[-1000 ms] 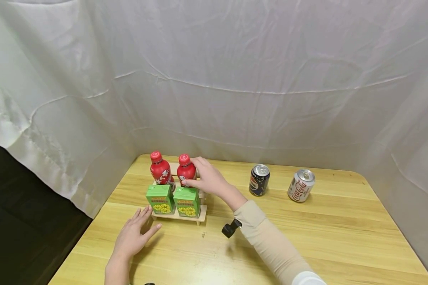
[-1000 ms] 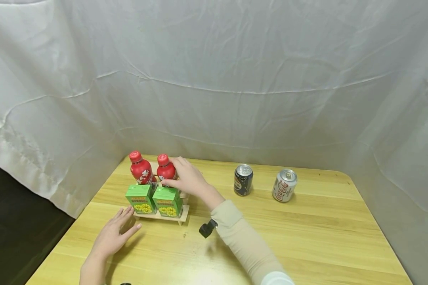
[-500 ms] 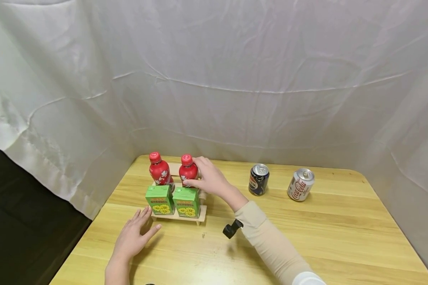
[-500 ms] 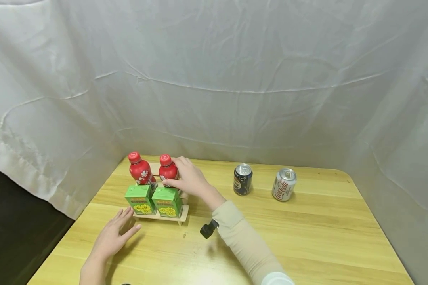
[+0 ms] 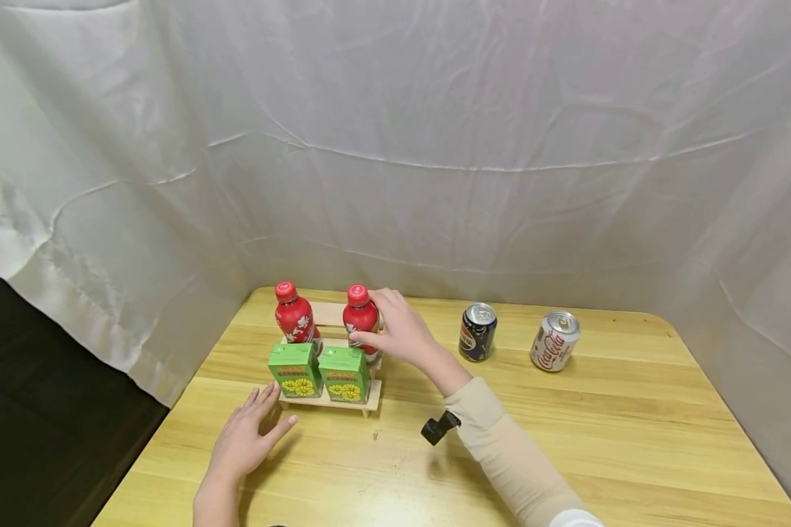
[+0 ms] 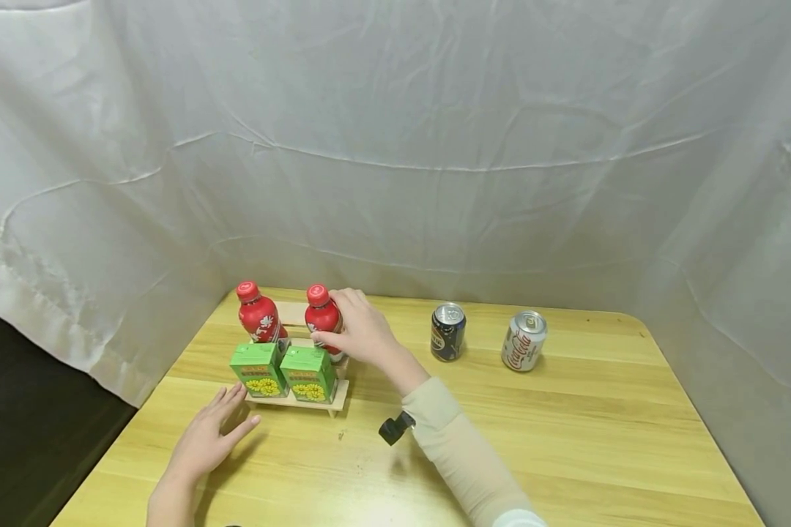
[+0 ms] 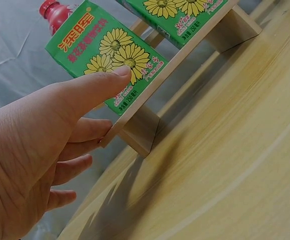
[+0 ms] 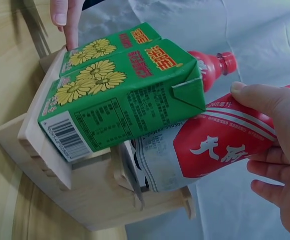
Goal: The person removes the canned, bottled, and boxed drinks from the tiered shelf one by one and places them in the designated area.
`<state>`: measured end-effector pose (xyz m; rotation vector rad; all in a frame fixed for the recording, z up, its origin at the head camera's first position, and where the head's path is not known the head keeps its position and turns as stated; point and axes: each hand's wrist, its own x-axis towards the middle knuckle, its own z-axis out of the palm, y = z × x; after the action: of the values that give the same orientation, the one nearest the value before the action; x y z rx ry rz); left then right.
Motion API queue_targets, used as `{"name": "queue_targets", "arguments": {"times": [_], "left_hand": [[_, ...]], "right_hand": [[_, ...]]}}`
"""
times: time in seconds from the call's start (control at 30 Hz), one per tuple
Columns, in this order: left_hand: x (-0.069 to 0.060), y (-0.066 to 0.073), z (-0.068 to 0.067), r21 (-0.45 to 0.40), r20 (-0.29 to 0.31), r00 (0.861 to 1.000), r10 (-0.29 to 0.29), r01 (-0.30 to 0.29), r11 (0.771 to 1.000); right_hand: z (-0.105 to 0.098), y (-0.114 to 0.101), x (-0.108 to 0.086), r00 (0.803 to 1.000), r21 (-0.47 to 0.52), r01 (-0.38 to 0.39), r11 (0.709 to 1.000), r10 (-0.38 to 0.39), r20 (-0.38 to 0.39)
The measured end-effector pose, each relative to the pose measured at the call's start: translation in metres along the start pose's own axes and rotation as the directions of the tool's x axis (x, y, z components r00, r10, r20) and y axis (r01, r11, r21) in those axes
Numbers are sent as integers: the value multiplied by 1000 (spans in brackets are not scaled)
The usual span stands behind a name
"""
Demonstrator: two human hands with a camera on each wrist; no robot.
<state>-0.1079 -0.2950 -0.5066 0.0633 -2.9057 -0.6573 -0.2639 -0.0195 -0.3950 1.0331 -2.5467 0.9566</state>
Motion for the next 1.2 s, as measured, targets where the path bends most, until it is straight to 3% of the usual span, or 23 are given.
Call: {"name": "queue_targets", "arguments": {"times": [0.4, 1.2], "left_hand": [[0, 0, 0, -1, -6, 1000, 8, -8, 1000], [1, -2, 2, -2, -5, 1000, 2, -2, 1000]], "right_hand": [[-17, 8, -14, 993, -122, 76, 990, -86, -79], [-57, 38, -59, 984, -207, 66, 976, -98, -149]]}}
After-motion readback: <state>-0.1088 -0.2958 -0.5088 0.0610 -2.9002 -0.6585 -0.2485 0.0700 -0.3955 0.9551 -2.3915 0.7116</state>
